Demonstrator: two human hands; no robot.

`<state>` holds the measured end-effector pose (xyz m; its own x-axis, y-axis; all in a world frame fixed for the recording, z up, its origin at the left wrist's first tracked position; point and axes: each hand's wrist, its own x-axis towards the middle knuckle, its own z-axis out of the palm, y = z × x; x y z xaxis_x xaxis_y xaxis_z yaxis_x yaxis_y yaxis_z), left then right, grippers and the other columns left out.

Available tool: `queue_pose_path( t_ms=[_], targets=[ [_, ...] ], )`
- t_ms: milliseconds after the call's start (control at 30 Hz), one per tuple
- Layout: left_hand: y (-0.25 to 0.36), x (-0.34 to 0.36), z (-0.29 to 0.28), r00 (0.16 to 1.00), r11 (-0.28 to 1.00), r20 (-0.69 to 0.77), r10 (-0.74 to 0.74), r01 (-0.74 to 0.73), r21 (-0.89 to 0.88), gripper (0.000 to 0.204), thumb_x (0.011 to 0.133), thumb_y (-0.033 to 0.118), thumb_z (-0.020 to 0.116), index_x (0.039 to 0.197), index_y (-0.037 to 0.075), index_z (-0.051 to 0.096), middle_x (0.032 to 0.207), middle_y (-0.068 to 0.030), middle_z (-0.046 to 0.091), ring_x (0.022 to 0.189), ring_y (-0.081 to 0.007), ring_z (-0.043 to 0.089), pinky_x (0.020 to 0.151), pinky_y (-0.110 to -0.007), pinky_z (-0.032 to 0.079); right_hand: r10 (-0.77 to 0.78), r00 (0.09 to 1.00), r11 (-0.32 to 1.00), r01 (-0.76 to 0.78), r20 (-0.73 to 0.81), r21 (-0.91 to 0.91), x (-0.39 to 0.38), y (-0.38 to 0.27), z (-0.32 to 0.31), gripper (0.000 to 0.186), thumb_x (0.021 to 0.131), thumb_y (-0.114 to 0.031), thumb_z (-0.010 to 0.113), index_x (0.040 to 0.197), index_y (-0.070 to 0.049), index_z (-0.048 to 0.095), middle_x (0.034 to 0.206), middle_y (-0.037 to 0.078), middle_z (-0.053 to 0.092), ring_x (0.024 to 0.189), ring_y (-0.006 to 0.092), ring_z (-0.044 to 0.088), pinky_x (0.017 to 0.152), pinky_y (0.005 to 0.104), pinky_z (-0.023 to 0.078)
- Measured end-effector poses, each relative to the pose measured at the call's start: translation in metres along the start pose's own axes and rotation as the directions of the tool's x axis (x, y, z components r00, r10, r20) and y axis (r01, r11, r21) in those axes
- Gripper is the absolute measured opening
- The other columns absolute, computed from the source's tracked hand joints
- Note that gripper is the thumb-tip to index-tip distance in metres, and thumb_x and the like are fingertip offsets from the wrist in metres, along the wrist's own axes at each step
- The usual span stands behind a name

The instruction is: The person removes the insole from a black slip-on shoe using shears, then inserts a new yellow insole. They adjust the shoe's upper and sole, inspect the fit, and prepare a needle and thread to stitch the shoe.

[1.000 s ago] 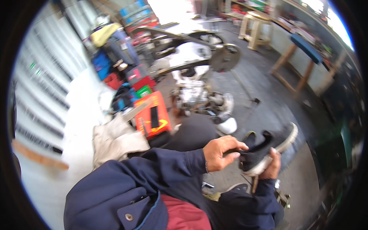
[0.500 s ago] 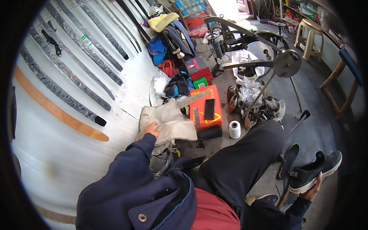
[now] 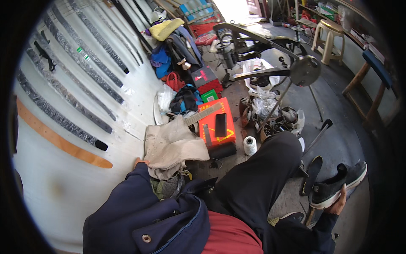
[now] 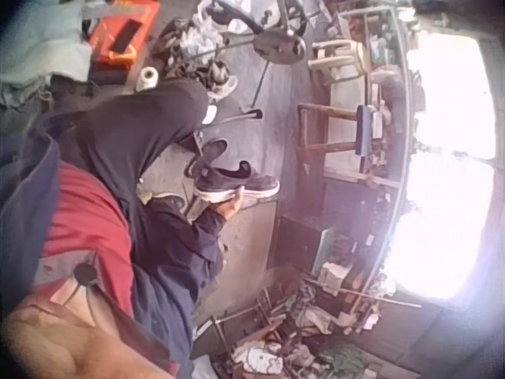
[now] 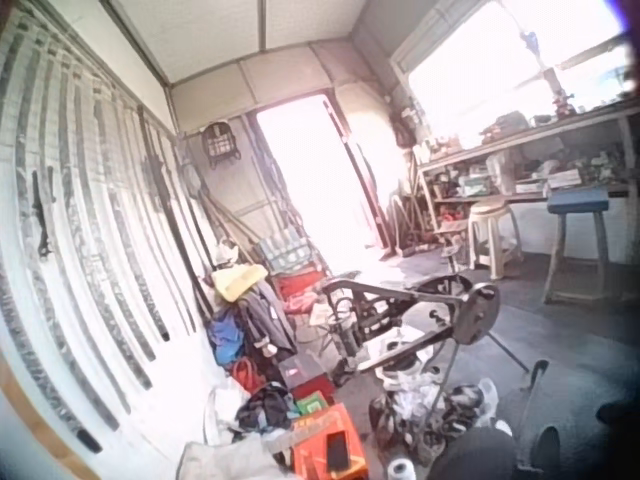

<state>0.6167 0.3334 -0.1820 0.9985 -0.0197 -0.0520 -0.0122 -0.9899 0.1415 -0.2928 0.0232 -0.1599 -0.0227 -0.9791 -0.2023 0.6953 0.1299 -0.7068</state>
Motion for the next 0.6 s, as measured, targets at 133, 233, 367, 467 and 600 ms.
queue_pose_path(
  t_ms=[133,233,367,467,600],
  targets=[
    [0.002,0.031,0.007,0.989,0.989,0.089,0.121,-0.128,0.073,0.045,0.073,0.035,0.08,0.105,0.003,0.075,0.101,-0.0197,0.076,0.093,-0.036,0.073,0.085,-0.047,0.058,-0.046,0.989,0.997,0.038,-0.137,-0.061,-0.005,0.003,0.003,0.04,0.1,-0.033,0.065,0.127,-0.002,0.064,0.119,0.011,0.072,0.104,0.0244,0.071,0.094,0.0356,0.057],
    [0.025,0.021,-0.001,0.924,0.92,-0.083,0.373,-0.38,-0.095,0.03,0.079,0.03,0.071,0.096,0.006,0.075,0.089,-0.0218,0.073,0.077,-0.0367,0.071,0.074,-0.045,0.055,-0.103,0.981,0.991,0.087,-0.167,-0.101,-0.006,0.004,0.006,0.035,0.099,-0.031,0.066,0.123,-0.006,0.063,0.118,0.008,0.07,0.105,0.0223,0.069,0.094,0.0346,0.056],
    [0.105,-0.022,-0.046,0.784,0.717,-0.281,0.553,-0.62,-0.319,0.025,0.085,0.022,0.066,0.094,-0.002,0.067,0.084,-0.0249,0.068,0.075,-0.0387,0.063,0.072,-0.046,0.049,-0.105,0.99,0.994,0.101,-0.09,-0.042,-0.003,0.007,0.015,0.045,0.101,-0.034,0.062,0.131,0.0,0.063,0.119,0.013,0.073,0.1,0.0271,0.074,0.089,0.0385,0.061],
    [0.175,-0.073,-0.104,0.625,0.467,-0.351,0.698,-0.768,-0.438,0.029,0.086,0.022,0.068,0.098,-0.004,0.063,0.079,-0.0236,0.064,0.067,-0.0325,0.057,0.07,-0.042,0.049,-0.122,0.988,0.991,0.115,-0.099,-0.072,-0.001,0.007,0.02,0.043,0.102,-0.033,0.061,0.129,-0.001,0.064,0.118,0.012,0.073,0.1,0.0268,0.074,0.089,0.0387,0.061],
    [0.24,-0.177,-0.188,0.426,0.181,-0.249,0.87,-0.744,-0.643,0.019,0.091,0.013,0.068,0.101,-0.003,0.067,0.08,-0.0074,0.069,0.076,-0.0111,0.059,0.071,-0.031,0.049,-0.136,0.988,0.99,0.133,-0.07,-0.044,-0.002,0.004,0.02,0.042,0.102,-0.034,0.06,0.129,-0.001,0.064,0.117,0.013,0.074,0.099,0.0269,0.074,0.088,0.0393,0.062]
  ],
)
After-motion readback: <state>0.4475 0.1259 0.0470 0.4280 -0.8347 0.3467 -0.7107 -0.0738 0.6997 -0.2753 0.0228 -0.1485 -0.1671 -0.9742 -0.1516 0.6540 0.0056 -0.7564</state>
